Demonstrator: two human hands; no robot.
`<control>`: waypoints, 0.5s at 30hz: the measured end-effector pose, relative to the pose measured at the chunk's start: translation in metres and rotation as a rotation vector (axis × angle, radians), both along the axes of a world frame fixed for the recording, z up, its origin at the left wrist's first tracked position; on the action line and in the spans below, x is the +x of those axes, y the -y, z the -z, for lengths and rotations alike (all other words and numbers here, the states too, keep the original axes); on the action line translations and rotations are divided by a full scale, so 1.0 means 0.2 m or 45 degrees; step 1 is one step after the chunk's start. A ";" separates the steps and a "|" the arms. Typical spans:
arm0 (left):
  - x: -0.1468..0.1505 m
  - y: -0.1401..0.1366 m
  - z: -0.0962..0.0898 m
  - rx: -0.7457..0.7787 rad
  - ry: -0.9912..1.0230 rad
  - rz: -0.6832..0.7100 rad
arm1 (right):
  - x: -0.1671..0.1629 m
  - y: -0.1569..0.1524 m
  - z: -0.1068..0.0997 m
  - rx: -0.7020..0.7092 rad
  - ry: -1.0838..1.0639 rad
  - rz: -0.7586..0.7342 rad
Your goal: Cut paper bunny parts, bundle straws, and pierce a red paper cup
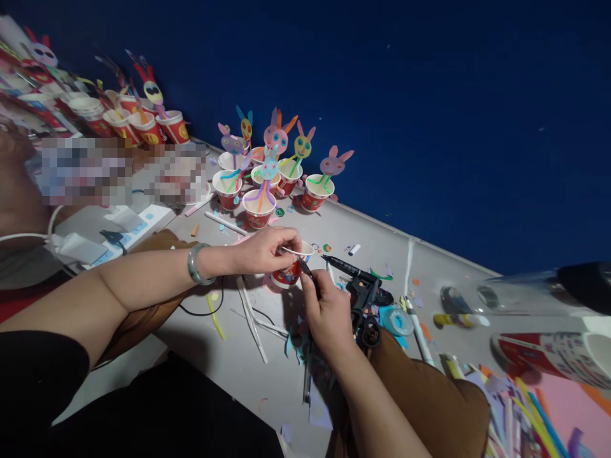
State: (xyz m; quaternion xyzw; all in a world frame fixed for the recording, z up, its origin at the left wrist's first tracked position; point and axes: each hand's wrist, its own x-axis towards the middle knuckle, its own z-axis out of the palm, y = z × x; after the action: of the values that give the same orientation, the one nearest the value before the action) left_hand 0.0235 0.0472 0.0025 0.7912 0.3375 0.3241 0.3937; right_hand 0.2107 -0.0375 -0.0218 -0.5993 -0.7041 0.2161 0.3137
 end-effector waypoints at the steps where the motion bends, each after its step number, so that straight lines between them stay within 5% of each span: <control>1: 0.00 0.00 0.00 0.012 -0.032 -0.006 | 0.00 0.00 0.00 0.005 0.047 -0.001; 15: 0.00 0.02 0.01 0.270 -0.240 -0.035 | 0.01 0.03 0.00 0.199 0.799 0.079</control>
State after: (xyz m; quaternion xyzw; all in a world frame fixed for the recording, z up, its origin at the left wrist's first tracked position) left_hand 0.0238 0.0427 -0.0003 0.8506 0.3477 0.2876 0.2700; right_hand 0.2120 -0.0439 -0.0223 -0.6318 -0.7624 -0.0436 0.1328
